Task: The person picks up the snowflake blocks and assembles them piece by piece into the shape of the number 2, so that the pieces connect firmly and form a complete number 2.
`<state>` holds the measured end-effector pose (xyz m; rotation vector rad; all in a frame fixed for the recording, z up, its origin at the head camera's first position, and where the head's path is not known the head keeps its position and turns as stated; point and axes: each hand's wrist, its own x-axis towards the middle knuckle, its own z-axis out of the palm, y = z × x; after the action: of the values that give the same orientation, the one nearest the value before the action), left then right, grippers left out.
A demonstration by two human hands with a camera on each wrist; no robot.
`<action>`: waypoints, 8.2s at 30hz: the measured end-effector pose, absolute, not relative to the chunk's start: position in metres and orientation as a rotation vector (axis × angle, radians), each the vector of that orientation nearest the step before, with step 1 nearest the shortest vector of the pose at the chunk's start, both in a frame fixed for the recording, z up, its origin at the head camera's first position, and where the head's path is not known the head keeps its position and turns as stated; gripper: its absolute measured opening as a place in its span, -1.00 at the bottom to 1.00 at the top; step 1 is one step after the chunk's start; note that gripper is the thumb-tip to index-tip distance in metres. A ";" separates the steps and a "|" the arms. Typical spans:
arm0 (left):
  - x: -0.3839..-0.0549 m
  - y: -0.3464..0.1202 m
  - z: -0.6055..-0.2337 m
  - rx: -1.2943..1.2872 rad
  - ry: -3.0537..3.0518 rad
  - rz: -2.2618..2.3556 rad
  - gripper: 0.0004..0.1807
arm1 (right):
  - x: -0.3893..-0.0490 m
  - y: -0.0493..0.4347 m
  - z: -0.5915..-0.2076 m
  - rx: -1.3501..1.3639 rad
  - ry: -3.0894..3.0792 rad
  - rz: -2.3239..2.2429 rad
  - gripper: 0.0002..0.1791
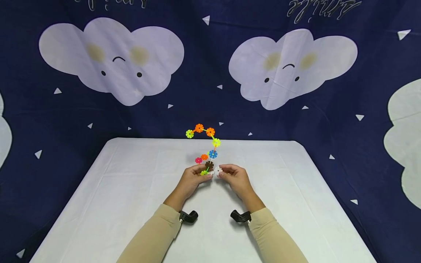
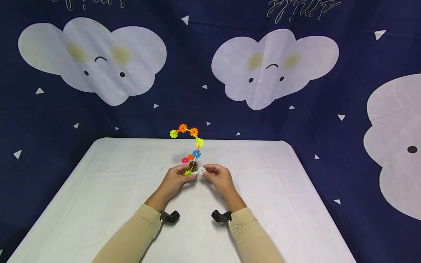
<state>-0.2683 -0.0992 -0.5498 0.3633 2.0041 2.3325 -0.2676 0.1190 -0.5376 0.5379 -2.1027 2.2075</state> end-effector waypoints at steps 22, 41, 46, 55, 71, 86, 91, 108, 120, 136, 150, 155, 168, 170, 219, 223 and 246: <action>-0.266 -0.099 -0.547 0.345 1.955 2.344 -0.55 | -0.263 0.113 -0.538 0.523 -1.944 2.304 -0.75; -0.266 -0.100 -0.548 0.360 2.018 2.319 -0.53 | -0.260 0.107 -0.541 0.534 -2.002 2.240 -0.75; -0.267 -0.100 -0.550 0.336 2.036 2.319 -0.53 | -0.260 0.107 -0.542 0.539 -2.036 2.190 -0.76; -0.266 -0.099 -0.553 0.398 2.065 2.303 -0.52 | -0.258 0.104 -0.544 0.509 -2.057 2.165 -0.79; -0.267 -0.099 -0.554 0.354 2.006 2.392 -0.54 | -0.258 0.094 -0.548 0.535 -1.998 2.147 -0.74; -0.273 -0.101 -0.554 0.131 1.927 2.643 -0.51 | -0.305 0.106 -0.547 0.372 -2.550 1.468 -0.68; -0.274 -0.101 -0.555 0.106 1.929 2.643 -0.50 | -0.328 0.094 -0.549 0.518 -2.672 1.122 -0.64; -0.272 -0.101 -0.553 0.126 1.946 2.623 -0.51 | -0.340 0.082 -0.551 0.433 -2.580 1.393 -0.69; -0.273 -0.102 -0.553 0.141 1.987 2.569 -0.51 | -0.303 0.116 -0.547 0.334 -2.159 2.234 -0.66; -0.270 -0.101 -0.552 0.186 1.994 2.503 -0.52 | -0.285 0.121 -0.541 0.503 -2.101 2.340 -0.63; -0.270 -0.101 -0.554 0.276 2.104 2.417 -0.54 | -0.283 0.117 -0.540 0.452 -2.069 2.431 -0.59; -0.270 -0.101 -0.555 0.290 2.139 2.388 -0.54 | -0.283 0.119 -0.540 0.455 -2.017 2.539 -0.57; -0.266 -0.099 -0.549 0.282 2.205 2.344 -0.53 | -0.282 0.122 -0.540 0.387 -1.999 2.686 -0.62; -0.267 -0.101 -0.552 0.304 2.217 2.330 -0.53 | -0.281 0.122 -0.541 0.373 -1.998 2.701 -0.64; -0.271 -0.103 -0.549 0.166 1.889 2.714 -0.48 | -0.316 0.095 -0.552 0.469 -2.502 1.586 -0.58; -0.272 -0.104 -0.548 0.134 1.873 2.724 -0.50 | -0.330 0.087 -0.554 0.544 -2.558 1.282 -0.55; -0.270 -0.106 -0.550 0.188 1.920 2.649 -0.50 | -0.345 0.071 -0.556 0.560 -2.631 0.916 -0.55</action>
<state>-0.2701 -0.1065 -0.5496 0.1883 1.9195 2.6488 -0.3451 0.0710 -0.5558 0.5599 -2.6307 0.9156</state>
